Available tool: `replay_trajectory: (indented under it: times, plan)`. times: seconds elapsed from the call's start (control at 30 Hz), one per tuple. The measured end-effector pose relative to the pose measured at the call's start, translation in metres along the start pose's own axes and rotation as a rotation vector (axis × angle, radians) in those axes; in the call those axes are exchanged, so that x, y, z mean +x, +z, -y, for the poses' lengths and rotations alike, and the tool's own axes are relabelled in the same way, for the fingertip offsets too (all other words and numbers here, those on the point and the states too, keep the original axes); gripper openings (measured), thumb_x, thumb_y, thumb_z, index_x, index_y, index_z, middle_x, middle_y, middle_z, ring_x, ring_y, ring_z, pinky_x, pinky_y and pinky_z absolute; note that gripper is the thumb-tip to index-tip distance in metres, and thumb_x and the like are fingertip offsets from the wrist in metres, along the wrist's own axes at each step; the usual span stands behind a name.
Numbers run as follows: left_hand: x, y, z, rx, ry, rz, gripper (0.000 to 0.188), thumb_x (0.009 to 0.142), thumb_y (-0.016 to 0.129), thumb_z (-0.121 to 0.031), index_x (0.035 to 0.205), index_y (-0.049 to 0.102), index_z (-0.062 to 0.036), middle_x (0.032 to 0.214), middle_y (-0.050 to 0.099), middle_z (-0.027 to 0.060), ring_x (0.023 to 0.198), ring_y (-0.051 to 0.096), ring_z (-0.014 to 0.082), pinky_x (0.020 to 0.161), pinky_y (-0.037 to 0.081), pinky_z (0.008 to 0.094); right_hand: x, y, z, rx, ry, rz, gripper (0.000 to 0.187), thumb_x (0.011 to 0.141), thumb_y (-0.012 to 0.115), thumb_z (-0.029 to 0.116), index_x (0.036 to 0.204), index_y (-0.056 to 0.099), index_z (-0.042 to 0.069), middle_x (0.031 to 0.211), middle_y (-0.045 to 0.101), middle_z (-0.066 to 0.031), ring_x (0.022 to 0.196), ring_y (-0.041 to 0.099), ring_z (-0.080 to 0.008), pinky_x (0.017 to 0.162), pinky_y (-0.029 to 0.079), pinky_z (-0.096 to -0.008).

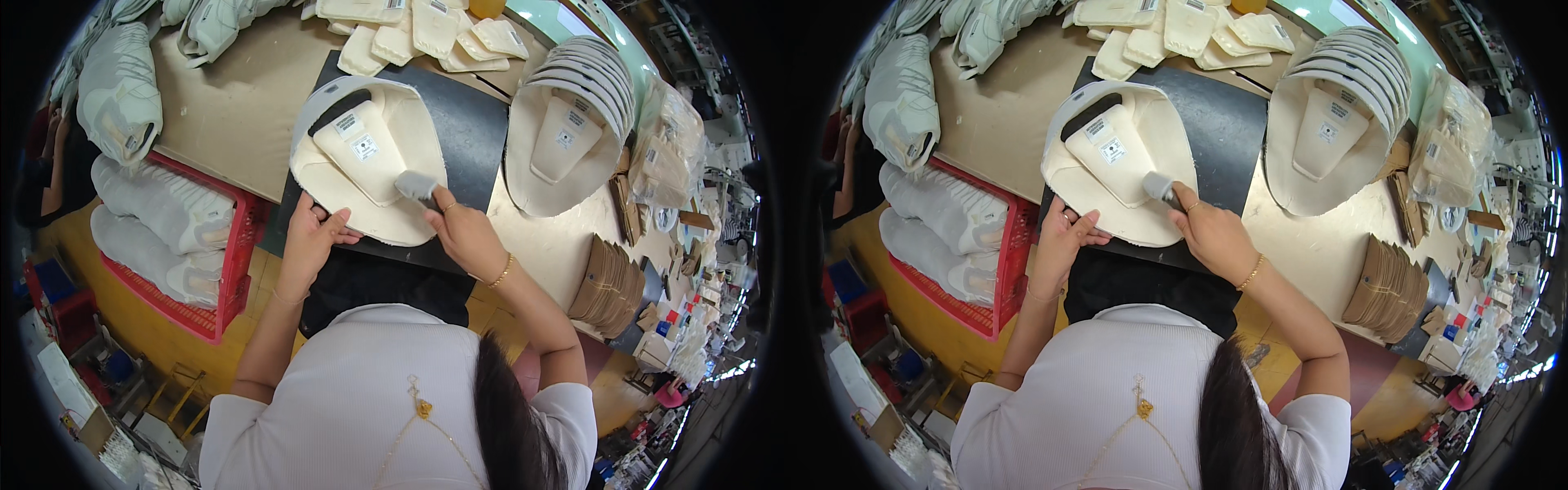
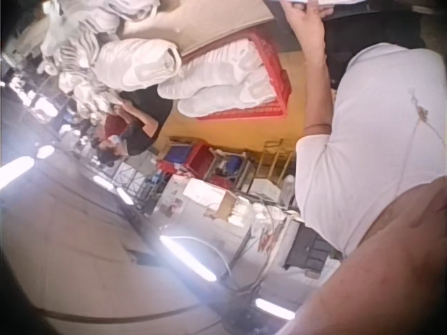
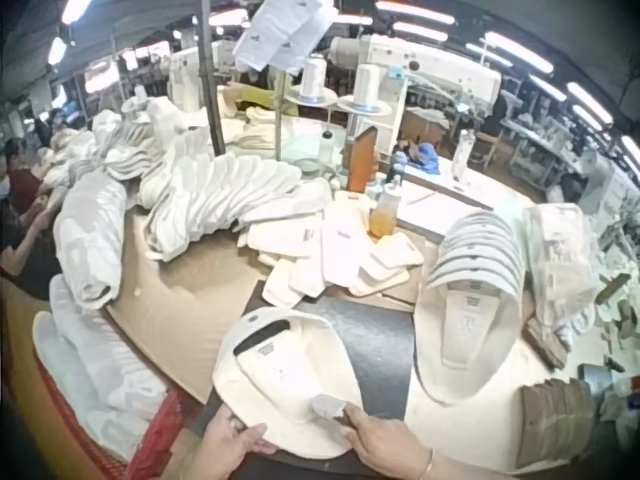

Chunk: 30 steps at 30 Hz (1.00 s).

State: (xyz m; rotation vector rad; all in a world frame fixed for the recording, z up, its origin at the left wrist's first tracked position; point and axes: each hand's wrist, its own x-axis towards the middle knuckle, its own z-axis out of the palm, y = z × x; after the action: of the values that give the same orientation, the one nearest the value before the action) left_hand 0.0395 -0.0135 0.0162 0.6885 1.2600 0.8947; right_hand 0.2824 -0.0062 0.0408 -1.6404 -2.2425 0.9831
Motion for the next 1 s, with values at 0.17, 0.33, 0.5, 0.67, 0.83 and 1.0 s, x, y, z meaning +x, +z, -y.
replay_trajectory:
  times: [0.17,0.33,0.5,0.67,0.83,1.0]
  plan:
    - [0.001,-0.002,0.002,-0.008,-0.015,-0.019,0.044,0.093,0.055,-0.002,0.132,0.036,0.0008,0.102,0.065,0.0161,0.075,0.068,0.0201,0.063,0.058,0.0278,-0.016,-0.021,0.016,0.207,-0.173,-0.163,0.040,0.097,0.050,0.020,0.130,0.041,-0.002,0.084,0.065,-0.0203,0.075,0.064,-0.0386,0.062,0.051,-0.0438]
    - [0.004,-0.003,0.000,0.022,-0.030,-0.023,0.042,0.093,0.055,-0.002,0.131,0.037,0.0008,0.101,0.066,0.0158,0.074,0.068,0.0202,0.063,0.058,0.0279,0.001,-0.003,-0.002,-0.143,0.103,0.124,0.041,0.090,0.059,0.010,0.128,0.049,-0.002,0.105,0.065,-0.0216,0.064,0.064,-0.0339,0.061,0.053,-0.0346]
    - [0.003,-0.004,0.000,-0.005,-0.023,-0.004,0.045,0.092,0.056,-0.003,0.132,0.037,0.0002,0.099,0.066,0.0149,0.072,0.068,0.0202,0.062,0.057,0.0282,-0.009,-0.011,0.021,0.199,-0.460,-0.396,0.040,0.096,0.051,0.024,0.130,0.045,0.004,0.090,0.068,-0.0151,0.063,0.064,-0.0347,0.054,0.051,-0.0406]
    - [0.004,-0.008,-0.001,-0.034,-0.032,0.014,0.044,0.091,0.057,-0.003,0.131,0.038,0.0001,0.099,0.066,0.0147,0.072,0.068,0.0208,0.063,0.058,0.0299,0.002,-0.005,0.011,-0.089,-0.150,0.059,0.035,0.094,0.053,0.020,0.125,0.051,0.003,0.104,0.066,-0.0174,0.062,0.064,-0.0327,0.054,0.052,-0.0385]
    - [0.006,-0.006,-0.003,-0.009,-0.049,0.001,0.044,0.091,0.055,0.000,0.131,0.035,0.0011,0.097,0.065,0.0167,0.071,0.069,0.0219,0.060,0.057,0.0281,-0.007,0.003,0.015,0.246,-0.436,-0.313,0.040,0.095,0.053,0.024,0.131,0.046,0.009,0.082,0.069,-0.0108,0.062,0.065,-0.0315,0.052,0.050,-0.0392]
    - [0.003,-0.012,-0.003,0.024,-0.024,-0.001,0.041,0.091,0.055,0.002,0.127,0.036,0.0019,0.096,0.065,0.0175,0.071,0.069,0.0218,0.056,0.056,0.0261,0.006,-0.010,0.013,-0.057,-0.051,-0.049,0.041,0.093,0.056,0.023,0.131,0.047,0.010,0.082,0.068,-0.0130,0.065,0.065,-0.0334,0.056,0.052,-0.0390]
